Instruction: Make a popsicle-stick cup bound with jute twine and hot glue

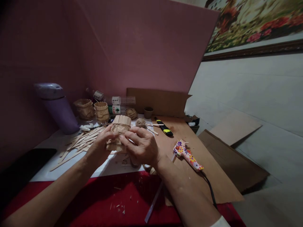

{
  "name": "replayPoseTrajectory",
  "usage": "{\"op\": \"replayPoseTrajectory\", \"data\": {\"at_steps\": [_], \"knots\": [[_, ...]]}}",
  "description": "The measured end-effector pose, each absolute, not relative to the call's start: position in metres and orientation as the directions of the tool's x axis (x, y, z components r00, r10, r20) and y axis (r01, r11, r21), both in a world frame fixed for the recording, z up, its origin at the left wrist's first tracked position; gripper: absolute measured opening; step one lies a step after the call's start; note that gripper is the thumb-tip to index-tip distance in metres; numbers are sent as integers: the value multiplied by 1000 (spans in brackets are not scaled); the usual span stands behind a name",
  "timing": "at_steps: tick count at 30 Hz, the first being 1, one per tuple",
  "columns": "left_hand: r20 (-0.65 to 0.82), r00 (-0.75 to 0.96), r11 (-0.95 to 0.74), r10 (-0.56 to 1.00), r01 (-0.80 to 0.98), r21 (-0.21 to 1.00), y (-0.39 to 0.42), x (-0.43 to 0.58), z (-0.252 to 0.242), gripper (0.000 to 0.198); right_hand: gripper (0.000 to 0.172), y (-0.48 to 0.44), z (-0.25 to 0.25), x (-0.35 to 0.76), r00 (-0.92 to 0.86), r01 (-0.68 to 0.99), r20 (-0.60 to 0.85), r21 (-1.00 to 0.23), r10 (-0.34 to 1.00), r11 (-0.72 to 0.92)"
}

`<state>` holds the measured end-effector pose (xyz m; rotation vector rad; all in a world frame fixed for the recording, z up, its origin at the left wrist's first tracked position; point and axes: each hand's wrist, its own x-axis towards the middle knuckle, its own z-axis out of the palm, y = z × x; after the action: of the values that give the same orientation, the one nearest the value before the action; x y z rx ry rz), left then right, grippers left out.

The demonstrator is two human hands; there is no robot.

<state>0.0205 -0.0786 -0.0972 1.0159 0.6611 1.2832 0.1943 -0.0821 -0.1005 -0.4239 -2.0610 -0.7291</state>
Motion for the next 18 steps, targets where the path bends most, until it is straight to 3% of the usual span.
{"op": "replayPoseTrajectory", "data": {"at_steps": [4, 12, 18], "knots": [[121, 177, -26, 977, -463, 886, -79, 21, -95, 39, 25, -83, -101, 191, -484, 555, 874, 265, 47, 789], [162, 189, -63, 969, -442, 895, -77, 22, -100, 39, 29, -83, -104, 189, -506, 566, 860, 274, 65, 778], [104, 201, 14, 974, -512, 859, -82, 22, -93, 37, 25, -83, -103, 192, -491, 569, 868, 259, 70, 780]]}}
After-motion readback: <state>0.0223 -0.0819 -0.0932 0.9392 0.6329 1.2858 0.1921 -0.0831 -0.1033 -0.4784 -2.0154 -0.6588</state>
